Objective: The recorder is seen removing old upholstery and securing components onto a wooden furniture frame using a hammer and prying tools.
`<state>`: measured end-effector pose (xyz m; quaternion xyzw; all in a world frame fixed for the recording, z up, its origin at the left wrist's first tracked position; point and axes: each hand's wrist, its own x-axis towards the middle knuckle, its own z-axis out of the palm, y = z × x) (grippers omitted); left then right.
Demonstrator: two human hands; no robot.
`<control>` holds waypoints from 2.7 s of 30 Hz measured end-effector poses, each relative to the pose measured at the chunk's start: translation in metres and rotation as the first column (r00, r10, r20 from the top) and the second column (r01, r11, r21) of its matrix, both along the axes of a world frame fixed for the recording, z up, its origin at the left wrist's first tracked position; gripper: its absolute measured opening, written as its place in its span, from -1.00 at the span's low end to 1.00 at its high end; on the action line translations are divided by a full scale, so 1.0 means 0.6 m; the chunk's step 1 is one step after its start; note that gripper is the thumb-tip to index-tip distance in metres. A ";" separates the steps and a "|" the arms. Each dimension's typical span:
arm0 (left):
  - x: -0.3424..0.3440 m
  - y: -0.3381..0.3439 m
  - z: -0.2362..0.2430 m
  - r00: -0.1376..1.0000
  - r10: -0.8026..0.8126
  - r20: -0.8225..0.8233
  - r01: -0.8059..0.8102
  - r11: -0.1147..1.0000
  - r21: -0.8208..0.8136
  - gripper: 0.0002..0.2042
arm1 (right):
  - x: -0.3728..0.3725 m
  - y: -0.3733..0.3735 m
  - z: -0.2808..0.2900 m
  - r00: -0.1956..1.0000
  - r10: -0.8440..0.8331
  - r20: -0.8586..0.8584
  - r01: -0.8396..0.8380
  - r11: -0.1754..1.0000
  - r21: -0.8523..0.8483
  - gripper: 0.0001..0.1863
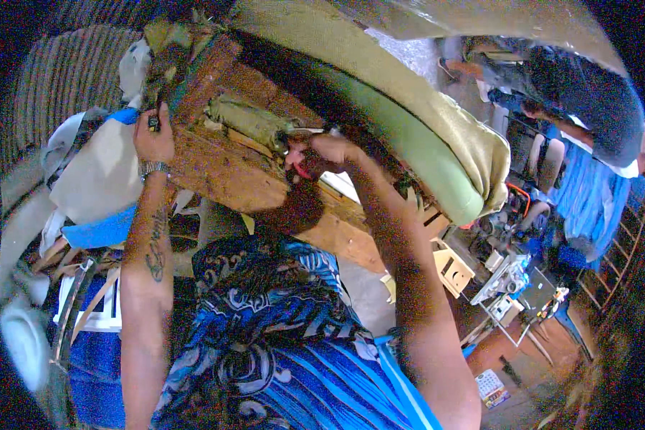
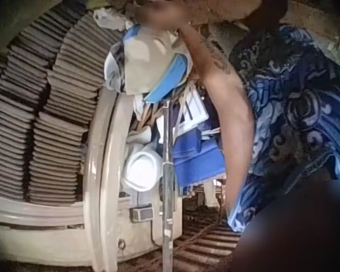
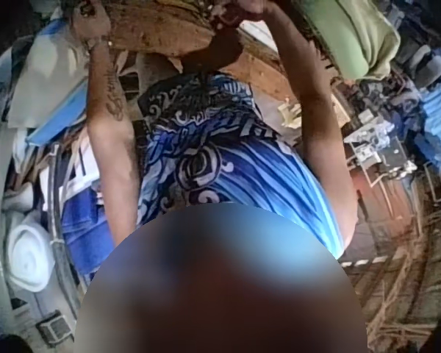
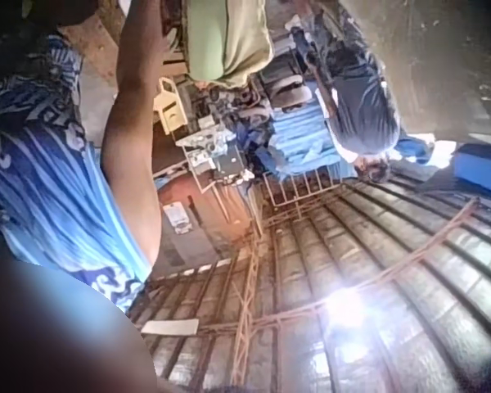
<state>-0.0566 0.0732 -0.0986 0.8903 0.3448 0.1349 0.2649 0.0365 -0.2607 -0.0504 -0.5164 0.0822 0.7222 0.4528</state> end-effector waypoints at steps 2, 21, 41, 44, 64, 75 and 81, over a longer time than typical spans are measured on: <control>-0.001 0.001 -0.001 1.000 0.001 -0.014 -0.001 1.000 -0.011 -0.60 | -0.003 -0.005 -0.008 0.995 0.086 0.052 -0.081 0.992 -0.093 -0.50; 0.001 -0.003 -0.002 0.999 0.014 -0.047 -0.011 0.998 0.059 -0.60 | -0.115 -0.059 0.072 0.476 0.334 0.813 -0.023 0.929 -0.368 -0.67; 0.003 -0.009 0.016 0.987 0.075 -0.140 -0.086 0.993 -0.076 -0.60 | 0.074 0.097 0.025 0.675 0.649 0.352 -0.629 0.755 -0.185 -0.59; 0.003 -0.008 0.010 0.995 0.062 -0.074 -0.066 0.996 -0.051 -0.62 | 0.086 0.110 0.011 0.471 0.780 0.413 -0.752 0.599 -0.273 -0.60; 0.002 -0.008 0.004 0.996 0.045 -0.079 -0.051 0.996 -0.076 -0.64 | 0.097 0.107 0.023 0.006 0.685 0.728 -0.731 0.500 -0.464 -0.48; 0.005 -0.010 0.021 0.989 0.039 -0.143 -0.053 0.994 -0.096 -0.63 | 0.077 0.031 -0.088 -0.326 0.274 0.905 -0.693 0.581 -0.426 -0.64; 0.003 -0.008 0.015 0.995 0.033 -0.096 -0.043 0.994 -0.105 -0.63 | 0.058 0.067 0.003 0.335 0.523 0.784 -0.433 0.824 -0.365 -0.67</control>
